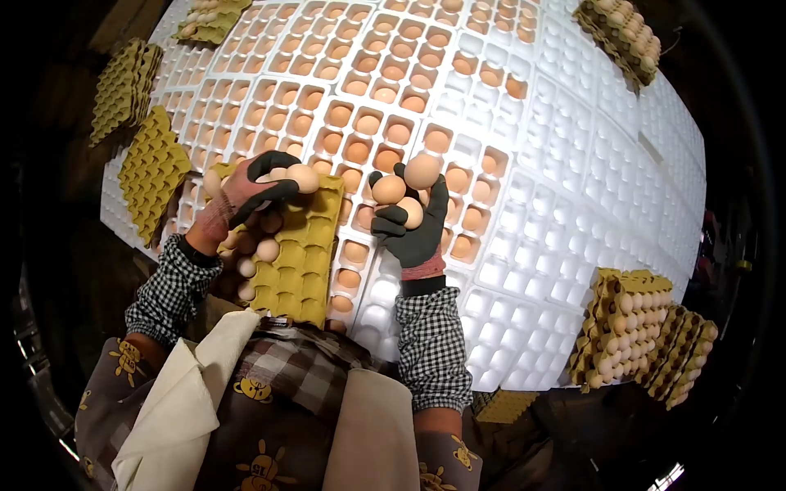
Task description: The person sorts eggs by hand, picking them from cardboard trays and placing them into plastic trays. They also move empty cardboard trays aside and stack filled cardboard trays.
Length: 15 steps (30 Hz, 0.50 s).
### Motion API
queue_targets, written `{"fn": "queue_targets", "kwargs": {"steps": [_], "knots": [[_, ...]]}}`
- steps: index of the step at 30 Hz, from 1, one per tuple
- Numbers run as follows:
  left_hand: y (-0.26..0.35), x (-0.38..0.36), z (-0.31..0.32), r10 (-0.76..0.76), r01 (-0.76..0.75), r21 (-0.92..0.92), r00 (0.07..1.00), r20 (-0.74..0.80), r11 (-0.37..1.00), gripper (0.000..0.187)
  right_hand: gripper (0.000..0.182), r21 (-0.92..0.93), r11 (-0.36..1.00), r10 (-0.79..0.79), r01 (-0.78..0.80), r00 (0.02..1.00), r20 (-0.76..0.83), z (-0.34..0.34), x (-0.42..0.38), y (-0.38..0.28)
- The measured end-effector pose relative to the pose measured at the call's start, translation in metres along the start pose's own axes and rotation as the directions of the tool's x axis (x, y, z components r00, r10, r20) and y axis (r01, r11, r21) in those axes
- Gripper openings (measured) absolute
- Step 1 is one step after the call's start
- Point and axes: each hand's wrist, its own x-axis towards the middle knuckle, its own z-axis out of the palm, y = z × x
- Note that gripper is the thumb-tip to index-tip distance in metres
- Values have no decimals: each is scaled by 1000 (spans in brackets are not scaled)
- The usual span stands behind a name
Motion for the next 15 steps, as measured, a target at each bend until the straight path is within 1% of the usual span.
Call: {"fn": "queue_targets", "kwargs": {"steps": [2, 3, 4, 5, 6, 7, 8, 9, 10, 11, 12, 13, 14, 15], "knots": [[-10, 19, 15, 74, -65, -201, 997, 35, 977, 39, 48, 67, 993, -95, 98, 994, -50, 2, -5, -7], [-9, 32, 26, 148, -143, -148, 989, 28, 979, 40, 46, -143, 957, -279, 253, 938, -208, 12, -7, -18], [-1, 47, 38, 233, -230, -92, 972, 18, 969, 41, 44, -491, 772, -543, 403, 821, -179, -7, -12, -39], [32, 50, 51, 38, -32, -113, 998, 57, 993, 42, 46, -876, 335, -759, 348, 651, -32, -2, -10, -59], [32, 73, 66, 201, -202, 40, 979, 9, 979, 43, 49, -976, -182, -843, 116, 492, 216, 2, -10, -76], [39, 95, 84, 339, -339, 37, 941, 1, 940, 45, 60, -713, -678, -704, -176, 435, 562, 10, -9, -91], [48, 119, 104, 468, -468, 32, 884, -8, 883, 47, 63, -680, -643, -740, -351, 513, 435, 29, -8, -94], [53, 153, 123, 603, -587, 242, 798, 10, 773, 49, 63, -626, -650, -733, -431, 571, 369, 25, -1, -106], [60, 177, 143, 716, -662, 435, 696, 57, 610, 51, 62, -562, -656, -727, -504, 620, 293, 16, 6, -118], [80, 180, 162, 671, -564, 598, 739, 57, 570, 51, 57, -593, -633, -753, -497, 572, 324, 7, 10, -128], [99, 183, 176, 626, -443, 742, 779, 41, 503, 52, 57, -593, -633, -755, -498, 566, 331, 12, 14, -140], [101, 197, 184, 533, -382, 790, 842, 84, 479, 49, 53, -631, -673, -713, -386, 565, 416, 19, 16, -149], [91, 202, 186, 521, -372, 794, 849, 82, 481, 49, 50, -659, -703, -672, -268, 554, 491, 21, 17, -157], [83, 209, 184, 563, -424, 789, 817, 122, 445, 49, 46, -649, -694, -674, -312, 598, 433, 22, 21, -168]]}}
